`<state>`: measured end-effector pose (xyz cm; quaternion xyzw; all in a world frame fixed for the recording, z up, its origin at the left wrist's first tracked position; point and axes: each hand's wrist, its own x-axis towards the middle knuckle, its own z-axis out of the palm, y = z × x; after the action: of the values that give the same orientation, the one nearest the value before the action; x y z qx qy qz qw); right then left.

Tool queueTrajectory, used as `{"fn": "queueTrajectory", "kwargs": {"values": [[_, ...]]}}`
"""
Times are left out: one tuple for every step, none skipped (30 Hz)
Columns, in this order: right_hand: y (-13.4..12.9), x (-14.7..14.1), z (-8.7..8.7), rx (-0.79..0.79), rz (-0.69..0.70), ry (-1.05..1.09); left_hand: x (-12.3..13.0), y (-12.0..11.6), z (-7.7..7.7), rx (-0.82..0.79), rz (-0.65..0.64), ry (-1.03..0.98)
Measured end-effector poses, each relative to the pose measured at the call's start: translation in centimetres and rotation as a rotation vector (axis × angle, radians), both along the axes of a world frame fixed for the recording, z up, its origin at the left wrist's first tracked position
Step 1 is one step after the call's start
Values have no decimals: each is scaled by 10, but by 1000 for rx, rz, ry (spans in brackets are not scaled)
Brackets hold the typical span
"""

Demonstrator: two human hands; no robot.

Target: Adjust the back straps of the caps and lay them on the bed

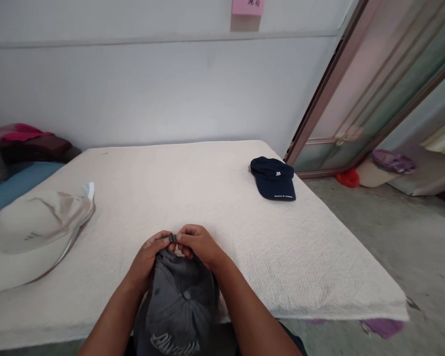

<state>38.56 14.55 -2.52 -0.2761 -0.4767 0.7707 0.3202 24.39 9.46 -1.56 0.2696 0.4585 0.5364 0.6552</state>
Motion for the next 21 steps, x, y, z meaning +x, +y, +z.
{"fn": "queueTrajectory", "kwargs": {"values": [[0, 1, 0, 7, 6, 2, 0, 0, 0, -1, -5, 3], [0, 1, 0, 16, 10, 6, 0, 0, -1, 0, -12, 6], [0, 2, 0, 26, 11, 10, -1, 0, -1, 3, -16, 12], [0, 3, 0, 37, 9, 14, -1, 0, -1, 5, -22, 23], [1, 3, 0, 48, 4, 13, -1, 0, -1, 8, -27, 39], [1, 4, -1, 61, -4, 7, -1, 0, -1, 12, -31, 59], [1, 5, -1, 75, -14, -4, -1, 0, -1, 13, -36, 80], [1, 5, -1, 89, -22, -19, -1, 0, -1, 12, -37, 101], [1, 6, -2, 101, -28, -38, -1, 0, -1, 9, -38, 118], [2, 6, -2, 111, -33, -56, -1, 0, -1, 4, -38, 132], [2, 6, -2, 119, -37, -70, -1, 0, -1, 0, -34, 144], [2, 6, -2, 124, -37, -78, -1, 0, -1, -1, -29, 152], [2, 6, -2, 127, -34, -81, -1, 1, -2, 0, -22, 157], [2, 6, -2, 129, -28, -79, -1, 1, -2, 3, -16, 157], [2, 6, -1, 128, -22, -75, -1, 1, -3, 5, -10, 155], [2, 7, -1, 123, -17, -69, -1, 1, -4, 7, -3, 151], [2, 7, 0, 115, -14, -64, -1, 1, -4, 8, 2, 147], [2, 7, 0, 108, -13, -61, -1, 1, -4, 10, 0, 143], [2, 7, 0, 103, -15, -58, -1, 1, -4, 13, -7, 138], [2, 7, 0, 100, -18, -54, 0, 0, -4, 18, -17, 131], [2, 7, 0, 101, -19, -51, 0, 0, -3, 22, -29, 124]]}}
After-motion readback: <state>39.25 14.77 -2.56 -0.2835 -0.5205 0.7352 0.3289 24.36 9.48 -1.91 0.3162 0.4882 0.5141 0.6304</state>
